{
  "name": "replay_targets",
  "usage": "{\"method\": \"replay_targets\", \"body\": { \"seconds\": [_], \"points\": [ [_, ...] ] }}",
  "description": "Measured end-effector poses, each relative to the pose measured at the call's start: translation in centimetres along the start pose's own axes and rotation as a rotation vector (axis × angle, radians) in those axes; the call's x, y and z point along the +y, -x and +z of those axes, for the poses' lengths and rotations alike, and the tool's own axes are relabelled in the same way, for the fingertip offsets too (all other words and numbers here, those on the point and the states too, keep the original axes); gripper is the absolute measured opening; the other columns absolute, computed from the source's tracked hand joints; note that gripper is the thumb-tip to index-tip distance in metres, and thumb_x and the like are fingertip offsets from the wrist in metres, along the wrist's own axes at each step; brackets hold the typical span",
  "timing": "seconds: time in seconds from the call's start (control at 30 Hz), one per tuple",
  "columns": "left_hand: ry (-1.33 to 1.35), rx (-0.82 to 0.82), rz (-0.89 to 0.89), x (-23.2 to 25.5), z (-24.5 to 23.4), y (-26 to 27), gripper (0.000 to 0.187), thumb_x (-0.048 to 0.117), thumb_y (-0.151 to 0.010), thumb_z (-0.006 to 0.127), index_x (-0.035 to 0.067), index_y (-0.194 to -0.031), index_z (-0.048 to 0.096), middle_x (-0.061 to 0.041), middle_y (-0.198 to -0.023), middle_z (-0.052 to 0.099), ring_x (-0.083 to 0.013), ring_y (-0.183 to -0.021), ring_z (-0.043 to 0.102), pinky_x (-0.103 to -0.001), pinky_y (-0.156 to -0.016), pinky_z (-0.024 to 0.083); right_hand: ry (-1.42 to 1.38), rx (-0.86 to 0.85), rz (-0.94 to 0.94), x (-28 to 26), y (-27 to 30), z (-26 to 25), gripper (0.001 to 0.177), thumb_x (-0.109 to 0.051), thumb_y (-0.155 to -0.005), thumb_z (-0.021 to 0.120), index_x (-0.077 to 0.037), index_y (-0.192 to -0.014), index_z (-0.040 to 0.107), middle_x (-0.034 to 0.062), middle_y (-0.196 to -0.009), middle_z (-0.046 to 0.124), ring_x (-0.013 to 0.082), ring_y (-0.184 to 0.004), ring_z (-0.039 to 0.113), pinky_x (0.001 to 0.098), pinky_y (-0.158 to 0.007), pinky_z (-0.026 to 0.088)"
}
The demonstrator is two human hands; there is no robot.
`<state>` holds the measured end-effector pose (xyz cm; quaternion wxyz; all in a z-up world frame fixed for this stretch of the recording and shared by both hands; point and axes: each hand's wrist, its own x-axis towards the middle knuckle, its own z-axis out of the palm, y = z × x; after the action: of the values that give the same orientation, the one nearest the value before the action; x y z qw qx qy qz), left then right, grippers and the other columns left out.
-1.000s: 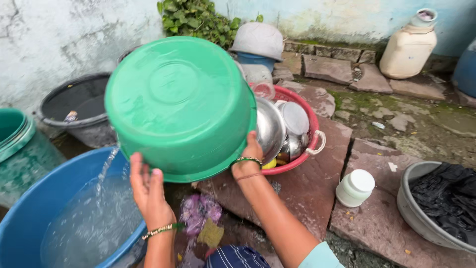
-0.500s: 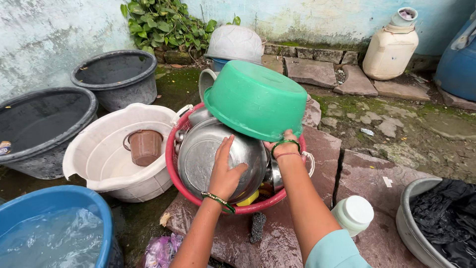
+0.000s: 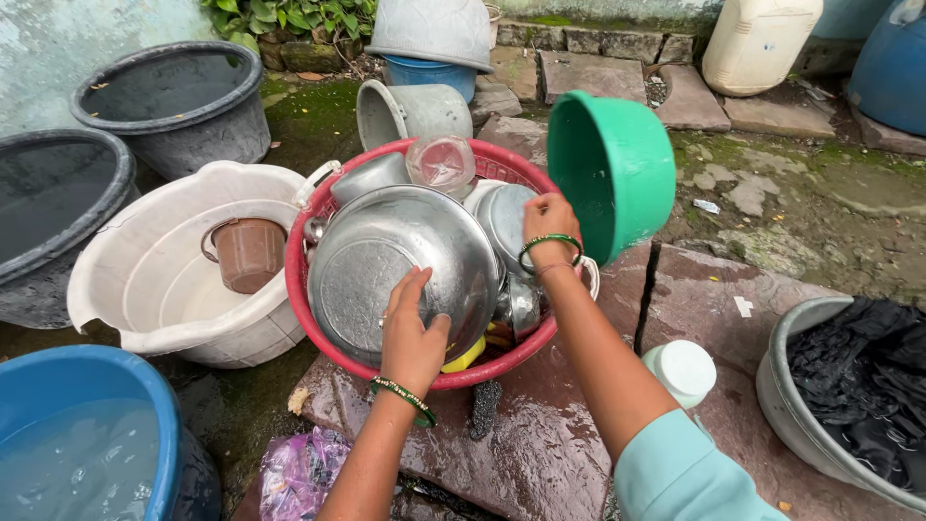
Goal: The person washes black cloth in a basin, applies soap to a sponge, and سپس carries a basket of metal dishes into a room.
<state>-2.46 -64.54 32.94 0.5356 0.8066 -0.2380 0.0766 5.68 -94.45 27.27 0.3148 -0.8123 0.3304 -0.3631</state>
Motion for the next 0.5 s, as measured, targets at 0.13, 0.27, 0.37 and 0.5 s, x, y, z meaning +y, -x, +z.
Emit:
{"method": "replay_targets", "body": {
  "seconds": [0.13, 0.27, 0.37, 0.5],
  "points": [
    [0.009, -0.071, 0.085, 1.2, 0.5, 1.3, 0.062, -0.004, -0.075, 0.062, 0.005, -0.136, 0.058, -0.017, -0.151, 0.05, -0.0377, -0.138, 0.047, -0.044, -0.116, 0.033, 0.167, -0.021, 0.06, 7.2, -0.3, -5.7, 0.016, -0.018, -0.08, 0.074, -0.009, -0.092, 0.076, 0.0158, -0.097, 0.075, 0.0349, -0.094, 0.071, 0.0469, -0.08, 0.054],
    [-0.022, -0.27, 0.166, 1.8, 3.3, 2.2, 0.066, -0.012, -0.072, 0.052, 0.004, -0.135, 0.059, -0.016, -0.151, 0.051, -0.0361, -0.141, 0.044, -0.042, -0.116, 0.034, 0.062, -0.224, 0.167, 12.8, 4.5, -8.8, 0.027, -0.022, -0.077, 0.078, -0.008, -0.1, 0.075, 0.0123, -0.098, 0.077, 0.0247, -0.091, 0.074, 0.0363, -0.083, 0.057],
    [-0.036, -0.449, 0.185, 1.5, 6.0, 2.5, 0.065, -0.013, -0.073, 0.05, 0.005, -0.135, 0.059, -0.016, -0.151, 0.051, -0.0348, -0.142, 0.044, -0.041, -0.117, 0.034, -0.065, -0.216, 0.311, 14.0, 9.5, -12.6, 0.033, -0.02, -0.077, 0.079, -0.007, -0.106, 0.071, 0.0106, -0.096, 0.077, 0.0212, -0.088, 0.074, 0.034, -0.081, 0.057],
    [-0.086, -0.784, 0.186, 2.7, 9.8, 2.4, 0.067, -0.008, -0.078, 0.048, 0.004, -0.144, 0.049, -0.019, -0.151, 0.048, -0.0328, -0.141, 0.044, -0.038, -0.117, 0.034, -0.123, -0.164, 0.396, 14.0, 12.7, -18.4, 0.037, -0.019, -0.079, 0.079, -0.006, -0.112, 0.069, 0.0094, -0.094, 0.074, 0.0209, -0.086, 0.07, 0.0343, -0.078, 0.056]
  ]
}}
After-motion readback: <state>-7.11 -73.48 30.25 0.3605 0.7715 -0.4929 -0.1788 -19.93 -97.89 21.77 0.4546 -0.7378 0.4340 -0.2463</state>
